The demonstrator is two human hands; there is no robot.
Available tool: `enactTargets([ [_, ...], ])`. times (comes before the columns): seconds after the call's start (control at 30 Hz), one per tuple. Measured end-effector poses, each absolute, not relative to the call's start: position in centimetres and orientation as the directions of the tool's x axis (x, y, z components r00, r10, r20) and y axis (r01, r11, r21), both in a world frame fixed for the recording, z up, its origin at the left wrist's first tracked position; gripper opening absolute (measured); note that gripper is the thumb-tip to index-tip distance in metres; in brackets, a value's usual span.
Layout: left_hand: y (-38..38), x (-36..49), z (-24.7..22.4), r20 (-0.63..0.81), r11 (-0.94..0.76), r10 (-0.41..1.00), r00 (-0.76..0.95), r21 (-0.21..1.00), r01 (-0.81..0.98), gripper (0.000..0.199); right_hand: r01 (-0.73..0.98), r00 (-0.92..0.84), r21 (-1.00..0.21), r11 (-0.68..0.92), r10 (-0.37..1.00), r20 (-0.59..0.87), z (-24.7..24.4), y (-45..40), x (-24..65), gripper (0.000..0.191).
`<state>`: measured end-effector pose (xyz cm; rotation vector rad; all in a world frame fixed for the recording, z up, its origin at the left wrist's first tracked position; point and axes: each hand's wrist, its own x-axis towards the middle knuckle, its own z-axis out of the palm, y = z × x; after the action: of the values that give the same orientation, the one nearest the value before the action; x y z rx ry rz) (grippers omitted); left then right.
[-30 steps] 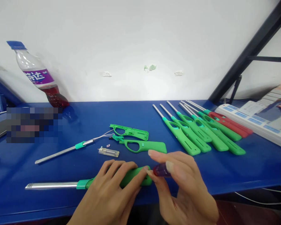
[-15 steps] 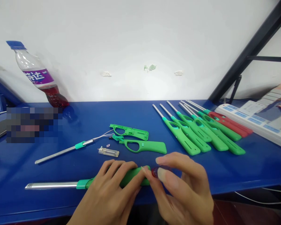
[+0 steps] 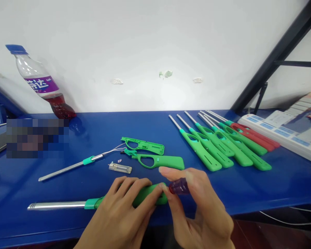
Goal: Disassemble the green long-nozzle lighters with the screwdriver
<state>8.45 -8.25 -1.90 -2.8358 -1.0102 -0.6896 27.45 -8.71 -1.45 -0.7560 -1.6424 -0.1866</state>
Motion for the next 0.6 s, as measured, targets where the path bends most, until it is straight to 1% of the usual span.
enactTargets([
  [0.07,-8.28,8.47,-1.89,0.432,-0.784,0.585,0.687,0.084,0.615,0.042,0.56,-0.026,-0.293,0.775,0.37,0.929,-1.46,-8.81,27.45,0.07],
  [0.1,-8.29,8.5,-1.87,0.434,-0.784,0.584,0.686,0.082,0.615,0.042,0.56,-0.022,-0.29,0.776,0.364,0.931,-1.48,-8.88,27.44,0.066],
  [0.23,-8.32,8.67,-1.77,0.465,-0.785,0.58,0.669,0.098,0.612,0.034,0.617,-0.016,-0.26,0.743,0.342,0.94,-1.69,-9.17,27.5,0.035],
  [0.3,-8.31,8.69,-1.73,0.472,-0.786,0.575,0.668,0.092,0.612,0.034,0.643,-0.024,-0.24,0.727,0.333,0.943,-1.74,-9.23,27.62,0.029],
  [0.37,-8.29,8.64,-1.72,0.46,-0.783,0.577,0.675,0.077,0.617,0.038,0.65,-0.013,-0.241,0.721,0.328,0.945,-1.62,-9.18,27.72,0.031],
  [0.43,-8.27,8.59,-1.72,0.447,-0.78,0.579,0.682,0.062,0.622,0.042,0.637,0.013,-0.267,0.723,0.336,0.942,-1.33,-9.07,27.72,0.036],
  [0.6,-8.25,8.56,-1.8,0.441,-0.783,0.578,0.687,0.061,0.619,0.043,0.599,-0.005,-0.275,0.752,0.347,0.938,-0.79,-8.89,27.43,0.051],
])
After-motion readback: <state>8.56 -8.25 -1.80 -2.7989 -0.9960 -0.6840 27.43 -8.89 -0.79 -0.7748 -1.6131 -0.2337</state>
